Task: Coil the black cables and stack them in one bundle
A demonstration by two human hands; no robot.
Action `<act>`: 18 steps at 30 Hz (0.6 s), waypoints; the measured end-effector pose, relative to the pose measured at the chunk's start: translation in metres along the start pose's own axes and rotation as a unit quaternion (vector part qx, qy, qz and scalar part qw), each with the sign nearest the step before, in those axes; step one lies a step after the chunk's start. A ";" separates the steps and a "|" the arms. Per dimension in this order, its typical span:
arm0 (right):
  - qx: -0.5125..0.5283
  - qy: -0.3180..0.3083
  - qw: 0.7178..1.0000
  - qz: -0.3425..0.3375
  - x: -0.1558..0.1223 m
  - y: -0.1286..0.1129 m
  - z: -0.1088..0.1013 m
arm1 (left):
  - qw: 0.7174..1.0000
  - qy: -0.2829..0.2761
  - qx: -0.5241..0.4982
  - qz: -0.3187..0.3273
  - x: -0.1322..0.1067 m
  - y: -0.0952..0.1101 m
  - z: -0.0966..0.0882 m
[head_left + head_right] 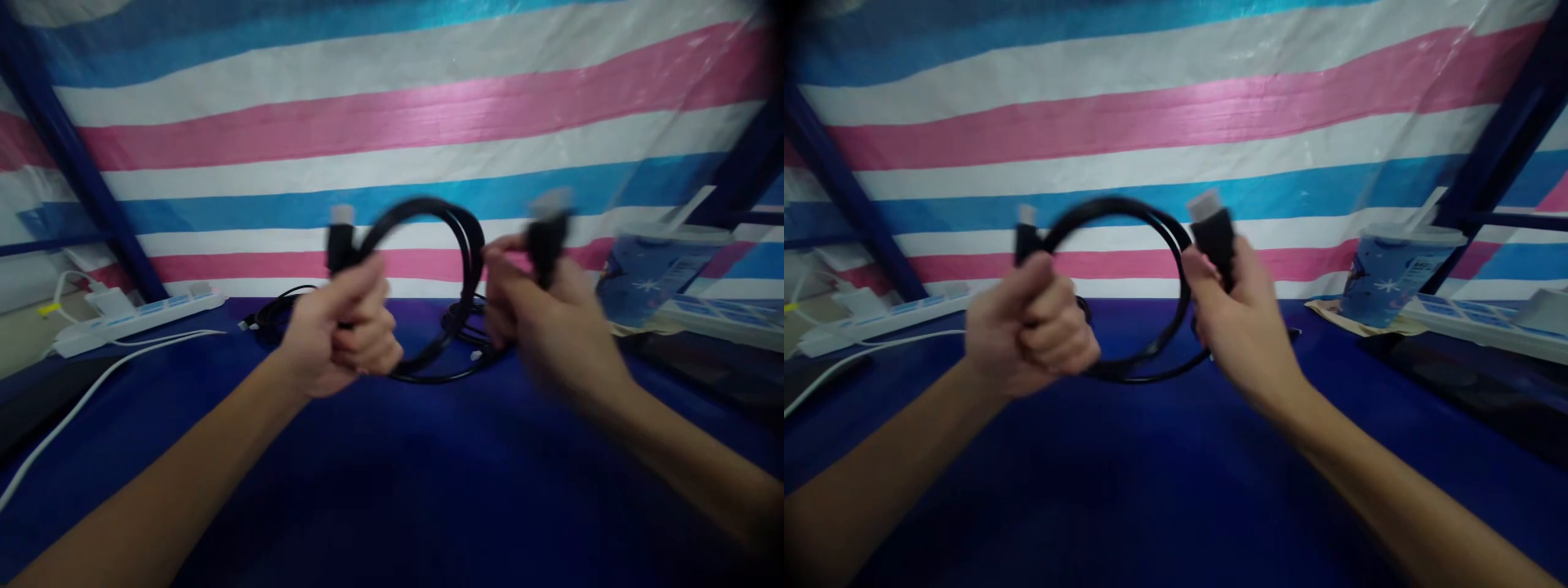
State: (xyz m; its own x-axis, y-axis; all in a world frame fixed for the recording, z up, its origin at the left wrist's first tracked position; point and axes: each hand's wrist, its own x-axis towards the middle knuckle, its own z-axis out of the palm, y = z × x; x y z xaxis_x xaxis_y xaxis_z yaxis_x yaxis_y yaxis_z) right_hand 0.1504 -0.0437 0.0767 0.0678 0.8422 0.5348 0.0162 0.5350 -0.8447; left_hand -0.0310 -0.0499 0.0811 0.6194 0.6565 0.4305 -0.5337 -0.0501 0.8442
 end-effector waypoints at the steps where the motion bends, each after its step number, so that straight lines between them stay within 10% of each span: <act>1: -0.050 0.031 0.996 -0.060 -0.002 -0.003 0.000 | 0.997 -0.050 -0.009 -0.050 -0.001 -0.007 0.000; 6: -0.376 -0.105 0.888 -0.244 0.003 -0.006 -0.020 | 0.967 -0.178 -0.029 -0.178 -0.004 -0.015 -0.006; 11: -0.532 -0.097 0.704 -0.461 0.008 0.008 -0.030 | 0.967 -0.079 0.037 -0.239 -0.004 -0.016 -0.009; 18: -0.509 -0.208 0.693 -0.468 -0.006 0.008 -0.018 | 0.959 -0.037 0.097 -0.264 0.001 -0.024 0.001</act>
State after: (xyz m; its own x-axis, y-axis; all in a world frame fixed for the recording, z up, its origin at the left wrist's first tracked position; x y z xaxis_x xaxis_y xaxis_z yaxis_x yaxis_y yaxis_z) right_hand 0.1680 -0.0455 0.0660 -0.7360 0.2182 0.6409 0.5681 0.7140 0.4092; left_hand -0.0174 -0.0487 0.0613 0.8166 0.5742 -0.0587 -0.0215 0.1319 0.9910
